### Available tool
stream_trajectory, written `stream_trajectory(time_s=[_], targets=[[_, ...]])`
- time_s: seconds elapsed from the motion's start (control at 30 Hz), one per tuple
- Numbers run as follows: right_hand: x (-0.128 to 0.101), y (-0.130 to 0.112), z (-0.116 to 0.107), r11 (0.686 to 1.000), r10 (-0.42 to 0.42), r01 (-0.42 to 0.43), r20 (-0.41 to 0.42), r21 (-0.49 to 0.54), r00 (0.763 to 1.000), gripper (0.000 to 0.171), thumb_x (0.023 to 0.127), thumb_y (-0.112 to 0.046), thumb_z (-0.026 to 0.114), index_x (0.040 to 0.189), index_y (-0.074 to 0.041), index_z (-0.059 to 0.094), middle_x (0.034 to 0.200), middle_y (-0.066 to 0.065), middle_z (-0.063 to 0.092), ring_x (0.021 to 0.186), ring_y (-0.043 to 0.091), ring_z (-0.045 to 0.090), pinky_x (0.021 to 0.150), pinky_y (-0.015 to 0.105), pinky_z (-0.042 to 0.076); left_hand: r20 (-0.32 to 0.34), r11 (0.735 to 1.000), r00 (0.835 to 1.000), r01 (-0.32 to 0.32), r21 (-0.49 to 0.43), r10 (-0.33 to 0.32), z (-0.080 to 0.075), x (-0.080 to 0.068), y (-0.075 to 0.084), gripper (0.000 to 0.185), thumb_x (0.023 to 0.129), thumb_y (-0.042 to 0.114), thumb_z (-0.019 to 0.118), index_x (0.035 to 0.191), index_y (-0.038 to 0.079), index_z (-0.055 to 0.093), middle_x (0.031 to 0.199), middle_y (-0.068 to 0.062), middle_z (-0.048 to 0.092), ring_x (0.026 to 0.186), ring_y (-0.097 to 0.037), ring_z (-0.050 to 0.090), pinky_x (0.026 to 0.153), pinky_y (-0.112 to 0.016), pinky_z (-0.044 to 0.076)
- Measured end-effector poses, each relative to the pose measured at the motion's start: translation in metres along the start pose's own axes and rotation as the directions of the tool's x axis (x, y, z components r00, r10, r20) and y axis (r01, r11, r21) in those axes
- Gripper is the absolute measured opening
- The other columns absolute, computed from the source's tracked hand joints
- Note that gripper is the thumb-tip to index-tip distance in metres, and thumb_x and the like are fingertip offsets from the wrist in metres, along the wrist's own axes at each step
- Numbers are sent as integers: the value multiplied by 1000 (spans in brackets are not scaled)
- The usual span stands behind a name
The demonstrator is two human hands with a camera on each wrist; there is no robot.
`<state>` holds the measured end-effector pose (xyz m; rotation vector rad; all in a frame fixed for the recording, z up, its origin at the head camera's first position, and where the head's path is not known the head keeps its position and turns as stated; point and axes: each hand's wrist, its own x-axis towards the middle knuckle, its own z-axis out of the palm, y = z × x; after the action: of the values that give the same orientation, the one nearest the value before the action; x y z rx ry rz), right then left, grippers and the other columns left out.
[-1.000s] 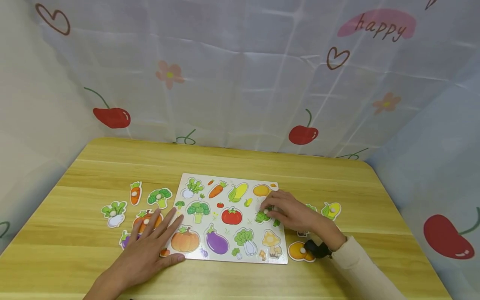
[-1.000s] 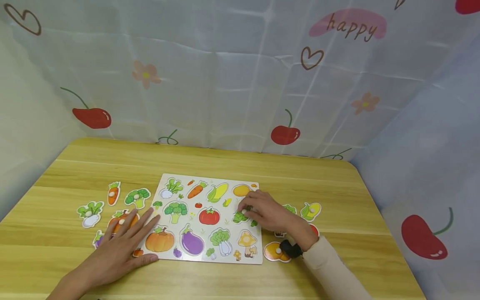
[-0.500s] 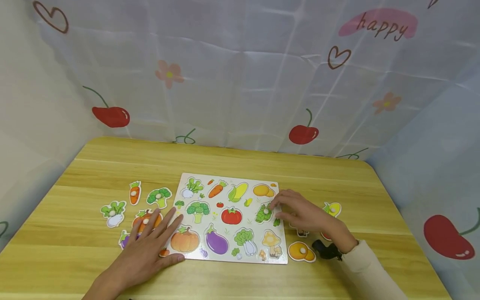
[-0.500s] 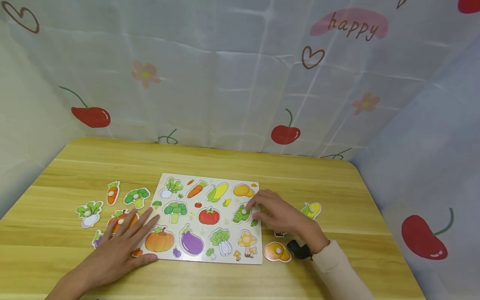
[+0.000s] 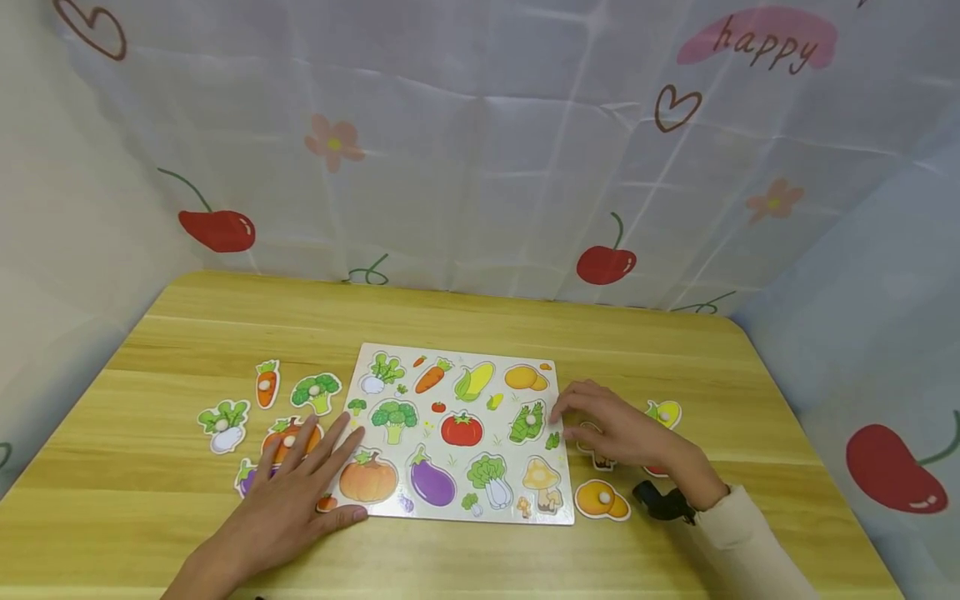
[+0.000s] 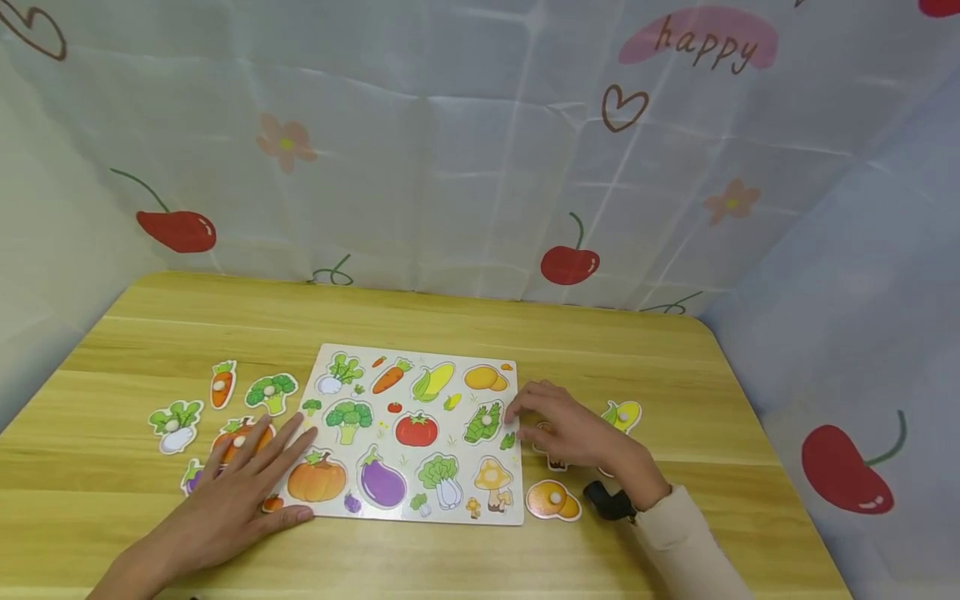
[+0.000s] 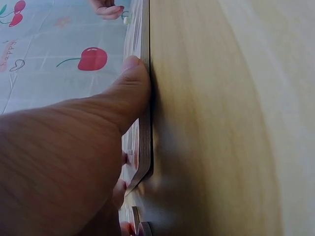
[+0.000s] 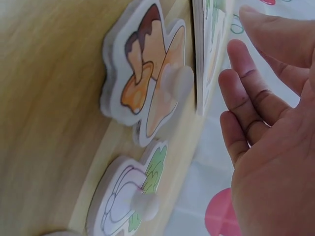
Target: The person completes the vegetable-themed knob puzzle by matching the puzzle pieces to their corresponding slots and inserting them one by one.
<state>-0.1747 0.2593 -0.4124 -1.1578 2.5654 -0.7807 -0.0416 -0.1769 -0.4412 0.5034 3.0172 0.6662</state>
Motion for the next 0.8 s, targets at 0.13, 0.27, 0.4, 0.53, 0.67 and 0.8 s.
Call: stream_trajectory(time_s=[0.13,0.27,0.4,0.53,0.67,0.8], targets=[[-4,1,-1,999,18,-18,3,28,1000,18,93,-12,72,108,-20,67,112,-9,62,108,17,54,90,36,46,-1,1000,1000,3,-1,-3,0,0,0,84,89,63,61,158,25,33,168,-2,22,155,-38,9,119,-63,2],[-11,5,-2,999,27,-26,-11,47,1000,18,92,-12,72,107,-20,67,110,-9,63,103,16,55,87,34,47,-7,1000,1000,-1,0,1,0,0,1,84,89,63,62,158,26,33,168,-2,22,155,-38,9,119,-64,3],[-17,8,-4,999,10,-8,-41,32,999,19,92,-12,73,108,-19,67,109,-8,64,100,15,56,84,34,48,-12,1000,1000,-5,9,6,0,0,1,83,89,63,62,158,26,33,168,-2,23,155,-38,10,119,-63,4],[-24,10,-7,1000,16,-15,-38,27,999,18,92,-13,72,108,-20,67,108,-8,64,100,14,56,85,35,48,-11,1000,1000,-6,14,7,1,-1,1,84,89,63,61,158,26,33,168,-2,22,155,-38,10,119,-62,3],[-28,11,-9,999,28,-28,-16,41,999,16,93,-13,71,108,-19,67,107,-7,64,99,14,56,85,35,47,-12,1000,1000,-7,16,7,0,-1,1,83,89,63,62,158,26,33,168,-1,22,155,-38,9,119,-63,3],[-30,13,-10,998,37,-37,-4,58,999,15,94,-12,70,107,-20,67,108,-7,64,100,14,56,86,35,47,-16,1000,1000,-10,19,11,0,-1,1,83,89,63,62,158,25,34,167,-2,23,155,-38,10,119,-62,3]])
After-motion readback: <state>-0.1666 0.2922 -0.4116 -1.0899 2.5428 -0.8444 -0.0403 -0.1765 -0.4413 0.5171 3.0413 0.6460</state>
